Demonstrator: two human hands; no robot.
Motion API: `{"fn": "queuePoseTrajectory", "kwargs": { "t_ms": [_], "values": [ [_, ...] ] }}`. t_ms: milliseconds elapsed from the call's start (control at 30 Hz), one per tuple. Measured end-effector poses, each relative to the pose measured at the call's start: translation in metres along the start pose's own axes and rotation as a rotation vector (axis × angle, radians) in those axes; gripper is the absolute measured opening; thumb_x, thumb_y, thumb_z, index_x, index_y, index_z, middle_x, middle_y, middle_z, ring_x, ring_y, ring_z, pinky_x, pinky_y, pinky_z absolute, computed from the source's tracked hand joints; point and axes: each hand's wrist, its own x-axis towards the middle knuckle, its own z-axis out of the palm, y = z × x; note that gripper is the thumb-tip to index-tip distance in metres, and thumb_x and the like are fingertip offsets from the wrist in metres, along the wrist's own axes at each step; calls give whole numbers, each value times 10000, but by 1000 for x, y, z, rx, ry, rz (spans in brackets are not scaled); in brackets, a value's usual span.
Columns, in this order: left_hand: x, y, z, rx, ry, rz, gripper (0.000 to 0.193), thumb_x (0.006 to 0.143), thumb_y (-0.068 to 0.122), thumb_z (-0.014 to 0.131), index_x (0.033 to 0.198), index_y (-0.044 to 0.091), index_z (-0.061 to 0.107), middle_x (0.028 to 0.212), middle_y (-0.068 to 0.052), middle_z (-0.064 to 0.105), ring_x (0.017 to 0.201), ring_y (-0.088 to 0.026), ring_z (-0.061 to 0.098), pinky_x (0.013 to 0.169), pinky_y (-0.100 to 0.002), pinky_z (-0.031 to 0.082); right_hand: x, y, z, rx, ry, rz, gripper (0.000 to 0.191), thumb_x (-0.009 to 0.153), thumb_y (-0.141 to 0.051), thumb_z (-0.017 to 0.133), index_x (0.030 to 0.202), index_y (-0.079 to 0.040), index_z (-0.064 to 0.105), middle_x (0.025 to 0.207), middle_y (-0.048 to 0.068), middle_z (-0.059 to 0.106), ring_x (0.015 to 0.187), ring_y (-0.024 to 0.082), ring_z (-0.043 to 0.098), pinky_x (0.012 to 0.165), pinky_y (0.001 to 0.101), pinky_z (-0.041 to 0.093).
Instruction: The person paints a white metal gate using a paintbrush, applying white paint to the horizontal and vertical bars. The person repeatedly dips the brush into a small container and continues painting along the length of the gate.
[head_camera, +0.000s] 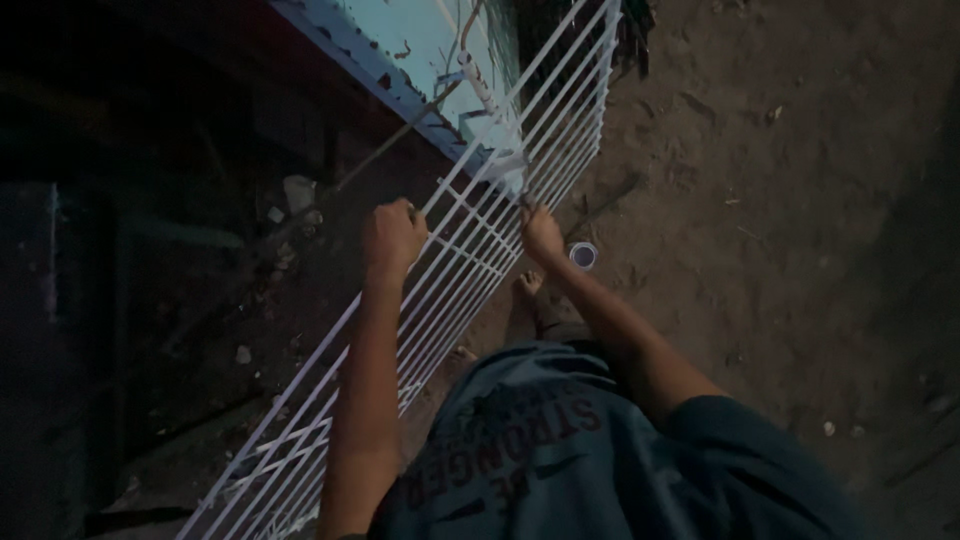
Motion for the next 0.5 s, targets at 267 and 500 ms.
{"fn": "queuePoseTrajectory", "kwargs": {
  "t_ms": [267, 500],
  "values": [
    [-11, 1, -3, 38, -32, -43, 336, 922, 224, 640, 1164, 8, 728, 942, -270, 737, 865, -395, 744, 741, -481, 591, 57, 3, -23, 86, 148, 24, 506, 1070, -427, 471, 1129, 73, 530, 1028, 371, 660, 945, 559, 651, 807, 598, 519],
    [-17, 21, -11, 34, -35, -70, 364, 921, 217, 624, 1190, -12, 715, 957, -293, 729, 864, -396, 755, 756, -476, 603, 30, 21, -18, 83, 2, 51, 505, 1054, -416, 489, 1154, 76, 538, 1035, 392, 649, 988, 572, 623, 859, 599, 491]
  ]
}}
